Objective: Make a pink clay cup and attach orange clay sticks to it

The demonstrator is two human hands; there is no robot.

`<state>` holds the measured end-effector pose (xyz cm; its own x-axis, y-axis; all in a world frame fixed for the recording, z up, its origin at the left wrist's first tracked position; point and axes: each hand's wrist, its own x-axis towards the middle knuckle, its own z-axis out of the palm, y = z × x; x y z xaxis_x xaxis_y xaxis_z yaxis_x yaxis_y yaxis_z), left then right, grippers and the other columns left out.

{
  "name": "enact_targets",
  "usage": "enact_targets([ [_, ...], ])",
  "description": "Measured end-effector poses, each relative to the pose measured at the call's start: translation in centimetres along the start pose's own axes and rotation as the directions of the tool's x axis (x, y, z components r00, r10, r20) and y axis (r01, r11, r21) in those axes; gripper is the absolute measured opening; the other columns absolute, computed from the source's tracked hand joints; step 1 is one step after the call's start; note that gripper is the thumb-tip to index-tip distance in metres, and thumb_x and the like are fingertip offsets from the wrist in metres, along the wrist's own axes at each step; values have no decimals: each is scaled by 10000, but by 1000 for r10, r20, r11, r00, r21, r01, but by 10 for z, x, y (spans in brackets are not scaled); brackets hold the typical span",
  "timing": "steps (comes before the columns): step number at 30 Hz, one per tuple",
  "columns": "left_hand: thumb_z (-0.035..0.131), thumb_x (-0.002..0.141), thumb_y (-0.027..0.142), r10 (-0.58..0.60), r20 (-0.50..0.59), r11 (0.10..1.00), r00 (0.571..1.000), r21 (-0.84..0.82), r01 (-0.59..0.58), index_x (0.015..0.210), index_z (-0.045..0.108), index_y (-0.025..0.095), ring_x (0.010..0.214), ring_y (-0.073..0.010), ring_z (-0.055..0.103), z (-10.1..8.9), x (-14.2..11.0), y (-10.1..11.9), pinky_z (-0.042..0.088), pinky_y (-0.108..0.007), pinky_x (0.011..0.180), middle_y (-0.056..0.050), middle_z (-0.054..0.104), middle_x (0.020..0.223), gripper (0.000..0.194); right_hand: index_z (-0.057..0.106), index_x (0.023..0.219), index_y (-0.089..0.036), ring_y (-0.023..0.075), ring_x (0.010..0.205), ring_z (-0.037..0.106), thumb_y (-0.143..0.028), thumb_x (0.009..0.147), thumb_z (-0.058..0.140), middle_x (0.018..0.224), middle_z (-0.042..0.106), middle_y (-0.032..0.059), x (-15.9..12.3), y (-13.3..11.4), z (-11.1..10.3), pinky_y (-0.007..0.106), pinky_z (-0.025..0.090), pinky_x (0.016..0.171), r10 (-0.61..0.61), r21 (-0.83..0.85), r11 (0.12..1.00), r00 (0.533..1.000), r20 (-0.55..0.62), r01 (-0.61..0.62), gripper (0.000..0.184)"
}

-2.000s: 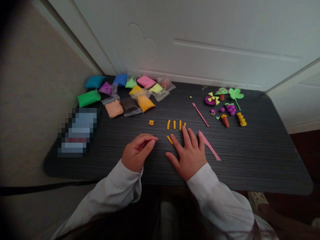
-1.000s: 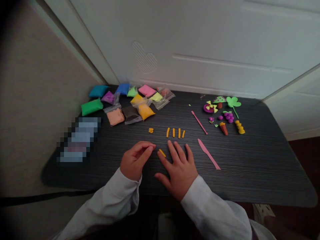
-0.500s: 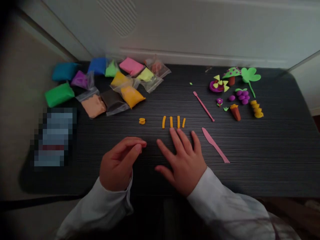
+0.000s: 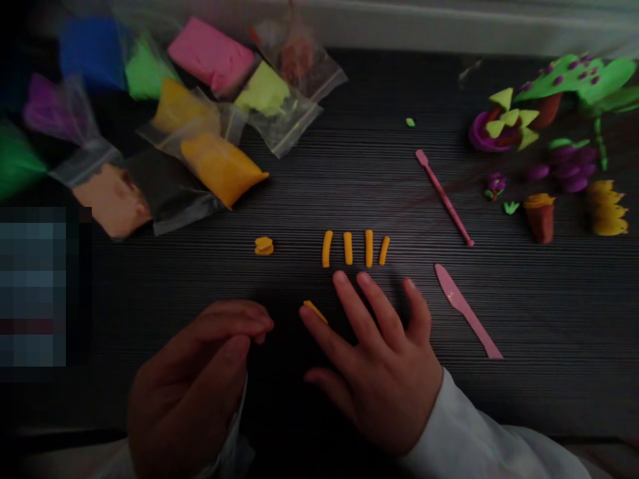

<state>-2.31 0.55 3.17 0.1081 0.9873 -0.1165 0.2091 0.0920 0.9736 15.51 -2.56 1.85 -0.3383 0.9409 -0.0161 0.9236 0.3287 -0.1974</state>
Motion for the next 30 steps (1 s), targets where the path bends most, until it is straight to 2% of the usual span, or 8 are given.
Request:
enact_targets([
  [5,496,786,110,-7,5,1000,1000,26,7,829,623,221,776,-102,564,2,2,-2,450,-194,660,3,608,835,174,406,1254,-371,295,1302,211,-566,745,479,1425,251,85,3,1,1,557,127,1022,83,11,997,995,-58,-82,550],
  [9,513,779,128,26,-17,999,1000,19,-26,802,633,212,774,-103,563,3,3,-5,449,-188,682,-1,609,817,148,481,1205,-320,284,1297,231,-486,781,487,1396,308,107,8,3,2,540,153,1022,119,30,993,983,-137,-116,455],
  [13,523,779,161,66,-45,997,997,-28,-67,794,634,204,780,-104,567,4,5,-10,448,-186,712,-3,621,807,121,617,978,-269,260,1260,304,-436,790,501,1298,446,82,16,2,6,510,201,1017,182,88,983,943,-278,-163,277],
  [15,535,771,189,66,-57,996,996,-56,-69,770,637,188,755,-112,569,5,7,-12,453,-198,709,-11,625,780,103,629,860,-227,262,1242,327,-411,779,522,1258,485,84,21,1,8,497,230,1007,200,115,978,927,-318,-172,228],
  [21,566,743,267,56,-80,991,995,-119,-65,761,647,161,726,-143,583,8,9,-14,466,-237,672,-36,647,768,135,607,745,-200,259,1184,392,-283,766,544,1161,551,86,23,-6,9,480,286,968,195,141,979,888,-416,-149,106],
  [25,579,734,290,49,-97,989,994,-133,-62,760,648,153,737,-159,590,10,7,-12,462,-254,663,-52,659,777,155,605,765,-205,251,1191,386,-302,791,513,1168,550,73,12,-10,9,469,273,978,181,118,982,898,-401,-145,137],
  [30,584,730,304,64,-100,990,993,-118,-76,769,650,160,758,-163,596,10,7,-13,458,-258,666,-50,668,798,164,608,831,-195,256,1180,398,-397,789,509,1172,546,93,3,-8,12,440,330,938,155,101,986,931,-332,-129,228],
])
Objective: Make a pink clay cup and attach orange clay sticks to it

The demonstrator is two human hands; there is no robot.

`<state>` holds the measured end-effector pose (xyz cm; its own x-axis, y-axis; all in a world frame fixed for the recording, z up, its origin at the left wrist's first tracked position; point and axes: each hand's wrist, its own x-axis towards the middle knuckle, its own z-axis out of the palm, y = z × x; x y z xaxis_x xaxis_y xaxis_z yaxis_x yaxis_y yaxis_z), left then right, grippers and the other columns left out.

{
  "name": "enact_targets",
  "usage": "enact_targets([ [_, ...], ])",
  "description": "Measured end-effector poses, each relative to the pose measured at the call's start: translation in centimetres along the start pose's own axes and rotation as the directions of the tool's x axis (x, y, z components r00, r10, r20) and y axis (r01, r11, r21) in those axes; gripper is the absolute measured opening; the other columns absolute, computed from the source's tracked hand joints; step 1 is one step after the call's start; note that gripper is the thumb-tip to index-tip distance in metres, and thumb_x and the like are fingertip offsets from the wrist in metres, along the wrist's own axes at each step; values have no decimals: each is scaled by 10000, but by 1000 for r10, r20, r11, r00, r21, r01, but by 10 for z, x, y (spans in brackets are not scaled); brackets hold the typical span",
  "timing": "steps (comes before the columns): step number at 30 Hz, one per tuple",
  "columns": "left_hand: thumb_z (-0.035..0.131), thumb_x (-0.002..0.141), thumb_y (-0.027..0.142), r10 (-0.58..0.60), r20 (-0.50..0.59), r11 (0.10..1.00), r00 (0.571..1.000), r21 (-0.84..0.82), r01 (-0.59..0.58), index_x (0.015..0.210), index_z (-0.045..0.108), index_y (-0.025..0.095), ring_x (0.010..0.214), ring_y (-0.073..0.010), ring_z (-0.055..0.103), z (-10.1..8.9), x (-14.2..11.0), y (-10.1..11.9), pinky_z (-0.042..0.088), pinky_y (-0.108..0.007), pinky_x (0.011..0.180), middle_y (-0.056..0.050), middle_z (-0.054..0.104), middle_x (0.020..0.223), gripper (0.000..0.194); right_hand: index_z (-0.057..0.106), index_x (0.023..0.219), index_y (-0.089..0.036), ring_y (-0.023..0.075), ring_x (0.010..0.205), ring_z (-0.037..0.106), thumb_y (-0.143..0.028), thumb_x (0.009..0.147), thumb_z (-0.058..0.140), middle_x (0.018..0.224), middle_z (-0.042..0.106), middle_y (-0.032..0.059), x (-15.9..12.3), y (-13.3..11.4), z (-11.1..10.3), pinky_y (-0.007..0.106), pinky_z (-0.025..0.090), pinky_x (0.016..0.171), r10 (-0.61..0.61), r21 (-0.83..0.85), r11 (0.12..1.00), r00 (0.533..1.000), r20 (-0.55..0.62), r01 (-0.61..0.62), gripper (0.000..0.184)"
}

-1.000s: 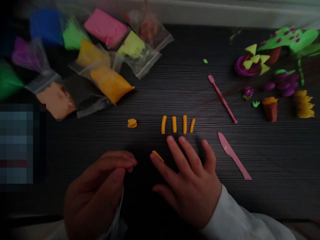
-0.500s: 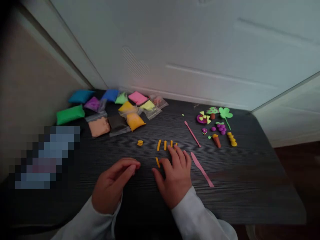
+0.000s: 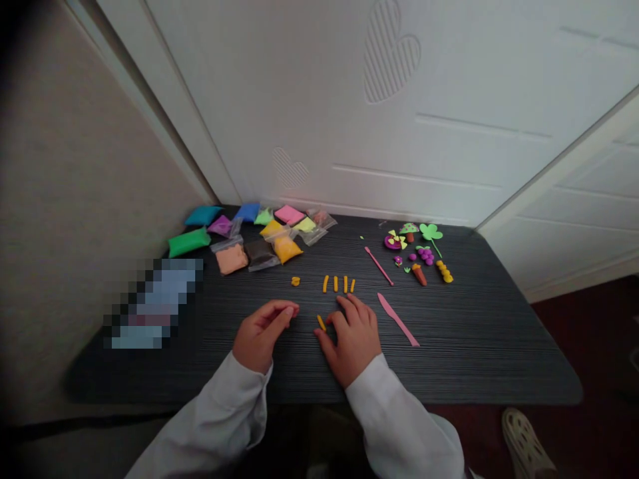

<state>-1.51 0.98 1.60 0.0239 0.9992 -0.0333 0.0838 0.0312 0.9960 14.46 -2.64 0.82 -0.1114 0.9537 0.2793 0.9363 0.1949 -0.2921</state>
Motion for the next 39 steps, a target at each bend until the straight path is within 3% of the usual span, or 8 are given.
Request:
enact_targets([
  [4,574,742,301,17,5,1000,1000,26,-17,775,650,159,755,-158,598,-1,0,-3,461,-258,669,-50,670,796,163,573,1047,-195,250,1214,363,-444,816,447,1250,491,99,-6,2,-5,441,289,982,-39,-4,999,997,67,39,362],
  [9,563,754,300,15,27,999,1000,32,-15,791,639,164,767,-155,594,-1,-1,-4,459,-259,678,-47,663,814,161,353,1304,-281,291,1267,286,-505,831,371,1411,291,110,-13,-1,-11,536,195,1000,-119,-104,985,975,187,140,523],
  [18,565,747,283,-24,27,999,999,39,23,774,643,152,759,-158,593,0,-1,3,464,-265,671,-53,653,799,154,379,1294,-265,317,1285,245,-525,823,367,1419,262,142,-13,1,-11,567,165,994,-78,-165,980,975,210,113,538],
  [23,563,744,271,-7,6,999,1000,36,7,764,648,162,752,-155,593,2,-2,3,471,-266,677,-49,656,798,140,350,1304,-302,298,1297,229,-558,815,348,1433,244,109,-12,-4,-12,558,138,1010,-193,-87,970,938,289,227,552],
  [27,564,742,264,-16,6,999,1000,41,16,761,648,161,732,-149,588,2,-2,3,472,-264,666,-46,655,794,134,387,1289,-276,325,1287,236,-546,818,355,1419,266,137,-9,0,-12,573,150,992,-73,-142,984,969,235,108,544],
  [32,569,744,260,-12,3,999,1000,49,12,767,643,152,747,-147,584,2,-2,3,463,-260,683,-47,648,801,132,354,1299,-319,296,1300,223,-597,800,333,1434,242,106,-8,0,-13,553,128,1014,-175,-56,978,939,296,200,572],
  [36,573,741,263,-10,-14,999,1000,45,11,769,641,156,749,-147,582,3,-1,3,457,-263,694,-42,644,786,129,375,1294,-279,320,1300,206,-564,816,336,1430,235,139,-7,1,-13,569,123,1002,-53,-115,990,966,255,85,558],
  [39,572,741,263,-15,6,998,1000,65,15,768,639,157,751,-149,579,3,-1,2,457,-266,694,-47,644,799,128,350,1303,-307,308,1299,215,-563,810,354,1435,232,121,-8,1,-13,562,123,1007,-148,-62,983,947,287,172,556],
])
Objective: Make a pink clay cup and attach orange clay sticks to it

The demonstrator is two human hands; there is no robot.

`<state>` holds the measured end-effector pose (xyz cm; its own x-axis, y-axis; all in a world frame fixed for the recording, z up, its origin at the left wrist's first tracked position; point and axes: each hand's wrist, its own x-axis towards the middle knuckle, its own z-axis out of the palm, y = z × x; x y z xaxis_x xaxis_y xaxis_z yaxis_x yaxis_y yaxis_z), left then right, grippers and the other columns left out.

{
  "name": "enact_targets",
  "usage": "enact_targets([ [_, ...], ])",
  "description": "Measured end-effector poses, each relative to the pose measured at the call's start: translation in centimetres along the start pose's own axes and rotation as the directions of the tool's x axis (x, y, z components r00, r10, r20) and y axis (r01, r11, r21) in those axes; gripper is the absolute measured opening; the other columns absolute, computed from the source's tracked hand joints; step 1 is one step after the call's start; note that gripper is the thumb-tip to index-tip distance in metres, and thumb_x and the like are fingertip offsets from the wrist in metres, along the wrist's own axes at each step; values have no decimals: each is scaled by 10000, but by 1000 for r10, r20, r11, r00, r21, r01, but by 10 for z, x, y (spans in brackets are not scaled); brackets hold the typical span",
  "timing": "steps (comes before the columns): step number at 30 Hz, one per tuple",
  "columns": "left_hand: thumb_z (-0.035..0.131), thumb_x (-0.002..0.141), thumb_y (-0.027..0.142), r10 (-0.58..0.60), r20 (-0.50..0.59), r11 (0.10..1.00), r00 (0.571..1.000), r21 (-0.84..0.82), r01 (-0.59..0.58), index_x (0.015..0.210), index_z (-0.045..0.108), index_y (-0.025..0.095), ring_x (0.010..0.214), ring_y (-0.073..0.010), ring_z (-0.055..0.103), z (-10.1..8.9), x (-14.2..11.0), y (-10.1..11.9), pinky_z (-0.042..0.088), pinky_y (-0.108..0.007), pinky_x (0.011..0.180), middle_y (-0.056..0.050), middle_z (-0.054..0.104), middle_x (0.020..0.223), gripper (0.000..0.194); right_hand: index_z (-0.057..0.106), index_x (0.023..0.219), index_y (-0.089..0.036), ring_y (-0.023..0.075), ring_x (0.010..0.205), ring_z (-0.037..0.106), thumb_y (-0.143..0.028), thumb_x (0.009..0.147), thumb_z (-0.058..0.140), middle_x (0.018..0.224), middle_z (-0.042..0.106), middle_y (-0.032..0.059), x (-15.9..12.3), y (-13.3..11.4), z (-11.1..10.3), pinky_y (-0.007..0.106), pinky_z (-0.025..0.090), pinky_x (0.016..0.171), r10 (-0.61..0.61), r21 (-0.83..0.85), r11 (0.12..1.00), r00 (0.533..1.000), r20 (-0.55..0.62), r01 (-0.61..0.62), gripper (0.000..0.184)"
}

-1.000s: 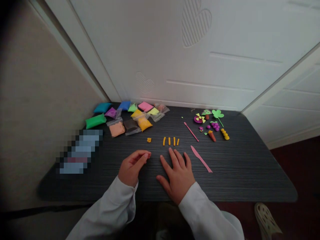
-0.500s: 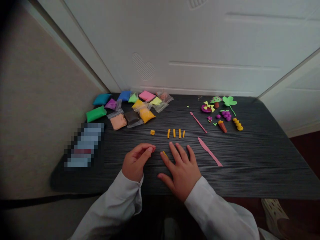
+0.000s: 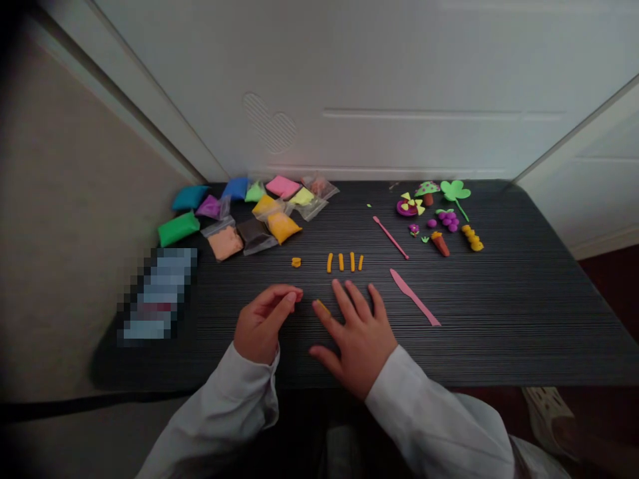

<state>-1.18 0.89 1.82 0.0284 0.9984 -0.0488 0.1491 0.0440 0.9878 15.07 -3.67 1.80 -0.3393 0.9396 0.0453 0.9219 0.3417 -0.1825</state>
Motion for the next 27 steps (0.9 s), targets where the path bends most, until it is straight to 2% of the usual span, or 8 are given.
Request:
enact_targets([
  [2,573,741,259,5,-13,1000,1000,5,-5,767,637,157,752,-149,577,0,0,0,457,-265,696,-46,644,794,123,348,1301,-322,300,1297,225,-571,807,351,1435,238,111,0,0,0,555,131,1008,-43,13,999,999,8,43,553],
  [6,579,736,258,17,-31,1000,999,-5,-18,761,640,162,745,-150,580,0,0,-1,457,-264,695,-38,642,771,117,375,1293,-289,325,1292,223,-557,816,346,1424,250,140,1,2,0,577,138,990,101,-21,995,994,-42,-102,548],
  [11,572,743,260,7,-11,1000,1000,7,-7,770,642,155,758,-152,581,0,0,-1,455,-264,701,-46,644,791,129,340,1303,-328,293,1302,220,-602,802,317,1433,244,107,0,0,0,556,120,1013,-29,28,999,999,13,29,572],
  [15,575,742,261,12,-29,1000,1000,-12,-12,764,640,159,759,-151,581,0,0,-1,453,-264,706,-39,641,778,123,380,1287,-304,321,1302,204,-569,820,316,1427,240,138,0,3,-1,581,109,998,119,-28,992,992,-37,-120,541],
  [19,571,745,254,5,-7,1000,1000,-7,-5,769,639,159,752,-148,581,0,0,0,454,-261,700,-40,640,783,119,338,1301,-340,292,1304,214,-601,804,315,1437,232,103,-1,2,-2,561,107,1015,-26,13,1000,999,17,26,562],
  [20,570,747,250,9,-9,1000,1000,-8,-9,771,638,159,752,-145,580,0,0,0,453,-258,701,-39,638,784,116,340,1300,-340,292,1304,215,-611,798,314,1438,231,104,-1,2,-2,557,107,1016,-29,15,999,999,16,29,572],
  [24,566,753,249,21,-10,999,1000,-28,-21,775,633,158,753,-137,573,0,0,-2,449,-253,705,-35,629,786,115,385,1282,-317,322,1304,196,-572,817,324,1432,224,136,1,4,-1,577,96,1003,130,-43,990,991,-42,-132,534],
  [27,560,758,252,26,12,999,1000,-19,-26,780,633,157,750,-137,571,0,0,-4,450,-253,700,-36,631,793,122,346,1295,-350,301,1306,205,-615,787,339,1440,220,108,1,3,0,563,102,1011,11,-11,1000,1000,11,-11,573],
])
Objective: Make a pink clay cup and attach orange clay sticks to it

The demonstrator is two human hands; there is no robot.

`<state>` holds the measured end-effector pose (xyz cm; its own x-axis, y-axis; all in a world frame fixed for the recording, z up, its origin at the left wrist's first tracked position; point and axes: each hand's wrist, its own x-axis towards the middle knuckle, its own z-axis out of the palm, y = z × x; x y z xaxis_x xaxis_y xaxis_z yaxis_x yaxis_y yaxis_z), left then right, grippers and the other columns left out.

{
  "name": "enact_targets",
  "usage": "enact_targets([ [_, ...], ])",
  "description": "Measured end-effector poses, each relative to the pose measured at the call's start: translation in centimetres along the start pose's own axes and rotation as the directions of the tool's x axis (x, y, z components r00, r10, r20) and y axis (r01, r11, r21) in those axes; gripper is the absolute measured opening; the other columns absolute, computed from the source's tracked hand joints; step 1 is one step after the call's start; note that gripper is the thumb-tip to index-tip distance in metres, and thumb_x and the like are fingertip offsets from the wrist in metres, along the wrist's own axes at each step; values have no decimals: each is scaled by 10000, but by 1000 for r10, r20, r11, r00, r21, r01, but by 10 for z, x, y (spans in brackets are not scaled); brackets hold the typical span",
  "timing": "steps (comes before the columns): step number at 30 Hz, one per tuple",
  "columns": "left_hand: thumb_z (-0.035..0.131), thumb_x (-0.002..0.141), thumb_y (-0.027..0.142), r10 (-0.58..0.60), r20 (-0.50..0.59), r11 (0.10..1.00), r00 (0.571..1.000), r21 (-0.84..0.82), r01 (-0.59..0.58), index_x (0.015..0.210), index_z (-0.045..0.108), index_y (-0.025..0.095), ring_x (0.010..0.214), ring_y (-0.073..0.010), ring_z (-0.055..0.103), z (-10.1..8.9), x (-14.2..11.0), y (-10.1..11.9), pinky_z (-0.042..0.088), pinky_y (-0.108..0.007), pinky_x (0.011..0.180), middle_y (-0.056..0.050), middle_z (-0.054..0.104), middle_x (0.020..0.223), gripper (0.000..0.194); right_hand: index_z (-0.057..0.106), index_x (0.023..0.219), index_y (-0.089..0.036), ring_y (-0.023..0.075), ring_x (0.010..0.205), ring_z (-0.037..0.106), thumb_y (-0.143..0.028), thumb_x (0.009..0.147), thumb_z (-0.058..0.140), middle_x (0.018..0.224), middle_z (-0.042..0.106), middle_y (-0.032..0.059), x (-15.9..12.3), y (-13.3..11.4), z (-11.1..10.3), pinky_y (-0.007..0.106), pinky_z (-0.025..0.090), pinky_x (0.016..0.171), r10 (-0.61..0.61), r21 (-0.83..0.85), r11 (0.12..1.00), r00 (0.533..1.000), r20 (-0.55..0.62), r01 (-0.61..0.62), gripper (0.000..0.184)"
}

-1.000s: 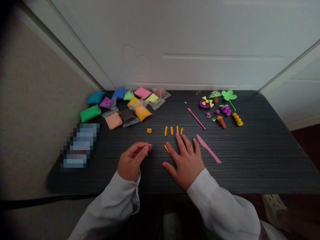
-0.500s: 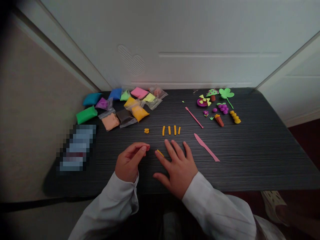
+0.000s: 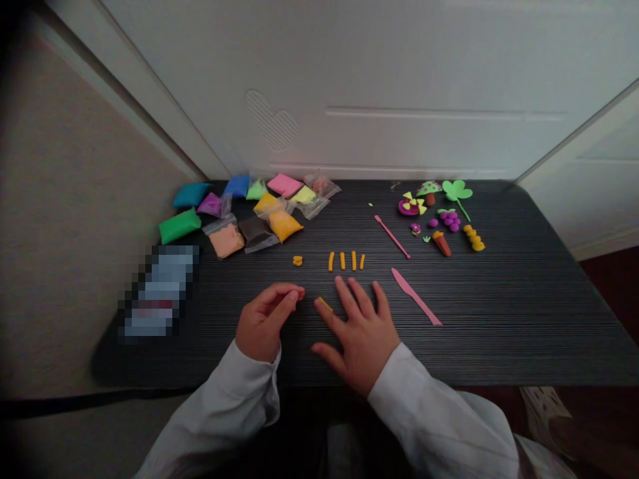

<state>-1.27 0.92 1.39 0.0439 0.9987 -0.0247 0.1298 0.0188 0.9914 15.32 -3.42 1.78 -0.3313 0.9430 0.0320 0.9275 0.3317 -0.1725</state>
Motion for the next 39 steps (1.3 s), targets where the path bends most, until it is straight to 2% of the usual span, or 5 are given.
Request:
enact_targets([
  [14,555,762,250,1,5,1000,1000,0,-1,790,632,159,756,-134,575,-2,0,0,450,-235,690,-34,634,801,123,357,1294,-338,322,1310,186,-607,809,279,1438,209,133,2,1,-2,583,84,1003,82,-54,995,997,-15,-83,560],
  [19,549,764,248,-3,19,1000,1000,-4,3,785,634,159,753,-138,582,-2,-1,1,453,-242,705,-35,640,801,124,296,1316,-363,290,1313,194,-607,810,271,1442,214,105,2,0,0,561,108,1013,-69,-23,997,997,42,70,562],
  [23,548,764,246,2,21,1000,1000,-3,-1,785,638,155,753,-137,582,-3,0,1,452,-240,705,-39,638,797,129,350,1301,-326,323,1304,199,-603,810,276,1434,210,146,4,1,1,586,104,995,72,-77,994,997,-18,-74,568],
  [27,548,763,244,1,19,1000,1000,-9,-1,786,639,158,751,-137,582,-3,0,1,454,-242,702,-40,640,801,127,291,1319,-361,285,1312,195,-613,806,268,1446,202,100,4,0,1,558,104,1016,-84,-25,996,995,48,85,572],
  [39,549,766,259,3,5,1000,1000,-21,-3,784,636,163,771,-140,588,-2,1,-1,457,-244,729,-36,644,807,131,357,1296,-323,317,1307,186,-598,806,300,1438,200,137,8,3,-2,575,97,1000,39,-56,998,999,-7,-39,565],
])
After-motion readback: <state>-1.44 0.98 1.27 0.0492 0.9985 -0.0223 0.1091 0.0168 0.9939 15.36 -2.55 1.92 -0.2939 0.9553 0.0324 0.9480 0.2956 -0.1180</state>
